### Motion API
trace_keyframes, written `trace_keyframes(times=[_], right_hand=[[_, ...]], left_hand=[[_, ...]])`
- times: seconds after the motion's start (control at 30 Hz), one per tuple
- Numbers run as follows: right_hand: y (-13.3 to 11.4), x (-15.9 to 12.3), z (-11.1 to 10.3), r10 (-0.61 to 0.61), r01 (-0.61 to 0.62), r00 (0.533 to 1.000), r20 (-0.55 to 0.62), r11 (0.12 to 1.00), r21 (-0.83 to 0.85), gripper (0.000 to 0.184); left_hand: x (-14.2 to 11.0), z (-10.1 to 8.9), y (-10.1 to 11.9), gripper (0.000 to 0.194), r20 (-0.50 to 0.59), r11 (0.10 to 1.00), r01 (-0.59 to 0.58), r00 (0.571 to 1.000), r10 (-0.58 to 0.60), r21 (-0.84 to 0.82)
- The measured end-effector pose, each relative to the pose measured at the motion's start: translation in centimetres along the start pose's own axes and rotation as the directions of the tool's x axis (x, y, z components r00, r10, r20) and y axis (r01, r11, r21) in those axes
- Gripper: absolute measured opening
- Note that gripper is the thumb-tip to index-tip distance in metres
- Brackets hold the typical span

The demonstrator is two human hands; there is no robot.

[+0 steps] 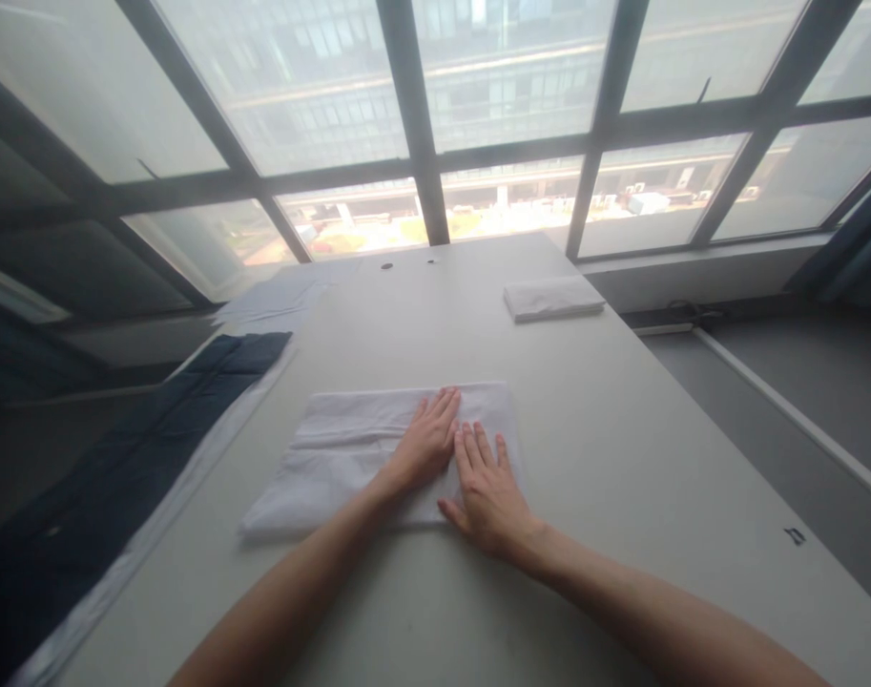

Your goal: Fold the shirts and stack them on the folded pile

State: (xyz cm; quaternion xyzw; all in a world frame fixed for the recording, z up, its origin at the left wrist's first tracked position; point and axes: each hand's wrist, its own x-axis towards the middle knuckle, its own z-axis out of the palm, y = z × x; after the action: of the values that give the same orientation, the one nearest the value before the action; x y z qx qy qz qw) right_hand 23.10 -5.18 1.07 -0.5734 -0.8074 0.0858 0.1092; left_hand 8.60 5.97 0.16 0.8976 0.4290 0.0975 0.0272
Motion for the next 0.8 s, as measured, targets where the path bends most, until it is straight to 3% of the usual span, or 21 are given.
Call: trace_keyframes(times=[0.2, 0.4, 0.47, 0.63, 0.8], right_hand=[[0.4, 0.0, 0.1, -0.02, 0.02, 1.0, -0.008, 0.999, 0.026, 0.108], [0.2, -0.1, 0.1, -0.01, 0.011, 1.0, -0.011, 0.999, 0.046, 0.112], [0.2, 0.0, 0.0, -0.006, 0.007, 1.0, -0.016, 0.998, 0.059, 0.107], [1.4, 0.8, -0.4, 0.084, -0.082, 0.995, -0.046, 0.996, 0.037, 0.072], [2.5, 1.4, 0.2, 0.121, -0.122, 0.992, -0.033, 0.992, -0.04, 0.073]], left_hand=[[0.0, 0.1, 0.0, 0.054, -0.004, 1.0, -0.001, 1.0, 0.001, -0.001], [0.0, 0.1, 0.0, 0.055, -0.011, 1.0, -0.004, 1.0, 0.004, -0.009], [0.0, 0.0, 0.0, 0.055, -0.013, 1.0, -0.003, 1.0, 0.003, -0.012], [0.1, -0.2, 0.2, 0.055, -0.001, 0.999, 0.013, 1.0, -0.013, -0.036], [0.2, -0.3, 0.3, 0.055, 0.004, 0.999, 0.022, 1.0, -0.022, -0.049]])
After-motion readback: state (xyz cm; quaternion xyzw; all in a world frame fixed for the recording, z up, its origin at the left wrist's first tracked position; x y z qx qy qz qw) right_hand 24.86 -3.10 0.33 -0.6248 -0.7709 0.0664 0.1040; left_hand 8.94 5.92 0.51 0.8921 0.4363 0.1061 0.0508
